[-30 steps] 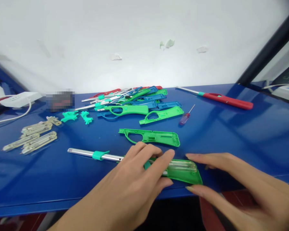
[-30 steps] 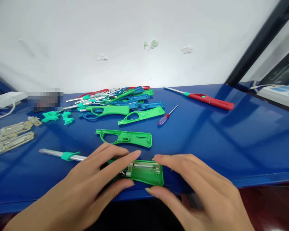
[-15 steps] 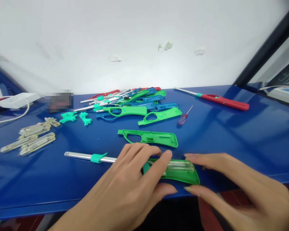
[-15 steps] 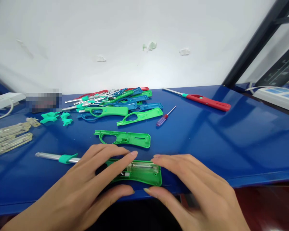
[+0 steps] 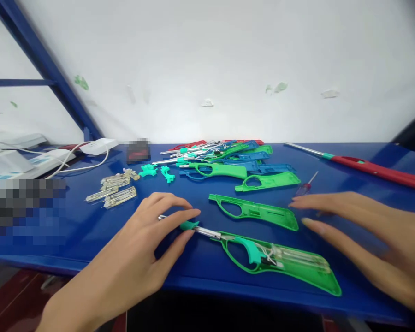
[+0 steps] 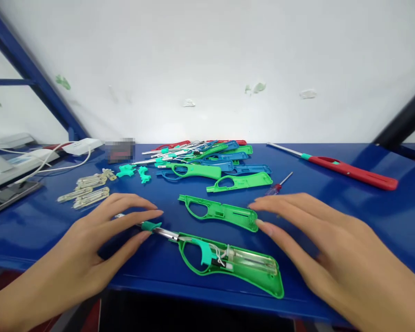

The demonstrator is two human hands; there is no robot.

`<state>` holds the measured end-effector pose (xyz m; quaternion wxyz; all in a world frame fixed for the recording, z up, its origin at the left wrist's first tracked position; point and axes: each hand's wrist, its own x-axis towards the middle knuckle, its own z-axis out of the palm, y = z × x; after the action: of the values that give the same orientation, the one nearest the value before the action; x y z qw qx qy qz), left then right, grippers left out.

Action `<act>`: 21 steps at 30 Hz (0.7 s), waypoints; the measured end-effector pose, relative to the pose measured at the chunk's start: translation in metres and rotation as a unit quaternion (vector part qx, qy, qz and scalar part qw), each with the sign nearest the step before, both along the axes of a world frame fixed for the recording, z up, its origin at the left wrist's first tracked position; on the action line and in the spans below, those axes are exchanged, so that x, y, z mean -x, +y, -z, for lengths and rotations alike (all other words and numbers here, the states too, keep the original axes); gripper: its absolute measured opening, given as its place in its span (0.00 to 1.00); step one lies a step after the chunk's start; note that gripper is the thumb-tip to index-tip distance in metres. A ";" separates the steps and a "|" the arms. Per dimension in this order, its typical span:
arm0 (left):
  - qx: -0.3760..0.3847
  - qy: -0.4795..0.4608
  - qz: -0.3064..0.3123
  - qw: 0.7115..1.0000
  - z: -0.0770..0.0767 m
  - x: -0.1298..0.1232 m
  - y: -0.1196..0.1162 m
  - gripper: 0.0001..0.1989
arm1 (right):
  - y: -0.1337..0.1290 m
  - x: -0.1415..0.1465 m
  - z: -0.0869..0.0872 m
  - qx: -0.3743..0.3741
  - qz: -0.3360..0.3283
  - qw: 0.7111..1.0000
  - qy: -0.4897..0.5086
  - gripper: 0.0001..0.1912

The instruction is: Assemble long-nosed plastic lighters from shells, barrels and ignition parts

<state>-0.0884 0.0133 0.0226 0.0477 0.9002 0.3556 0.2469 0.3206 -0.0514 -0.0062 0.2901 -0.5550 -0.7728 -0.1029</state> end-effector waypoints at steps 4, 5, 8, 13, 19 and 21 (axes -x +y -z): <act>0.032 0.017 -0.005 0.999 -0.001 0.003 0.002 0.14 | 0.042 0.011 -0.023 0.015 -0.110 0.991 -0.080 0.25; 0.040 0.017 -0.004 0.999 -0.002 0.004 0.003 0.14 | 0.049 0.014 -0.026 0.026 -0.130 0.987 -0.091 0.26; 0.061 0.017 -0.003 0.998 -0.001 0.008 0.007 0.13 | 0.058 0.019 -0.029 0.043 -0.160 0.980 -0.106 0.27; 0.062 0.008 0.014 0.998 0.006 0.011 0.016 0.12 | 0.049 0.018 -0.019 0.037 -0.160 0.981 -0.100 0.25; 0.046 0.016 0.005 0.999 0.006 0.007 0.011 0.12 | 0.039 0.016 -0.007 0.032 -0.129 0.986 -0.103 0.24; 0.029 0.002 0.018 0.999 0.004 0.003 0.007 0.14 | 0.038 0.016 -0.007 0.026 -0.129 0.986 -0.106 0.23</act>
<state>-0.0912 0.0202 0.0182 0.0773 0.9052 0.3463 0.2341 0.3042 -0.0138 0.0007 0.2030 -0.4441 -0.8666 -0.1031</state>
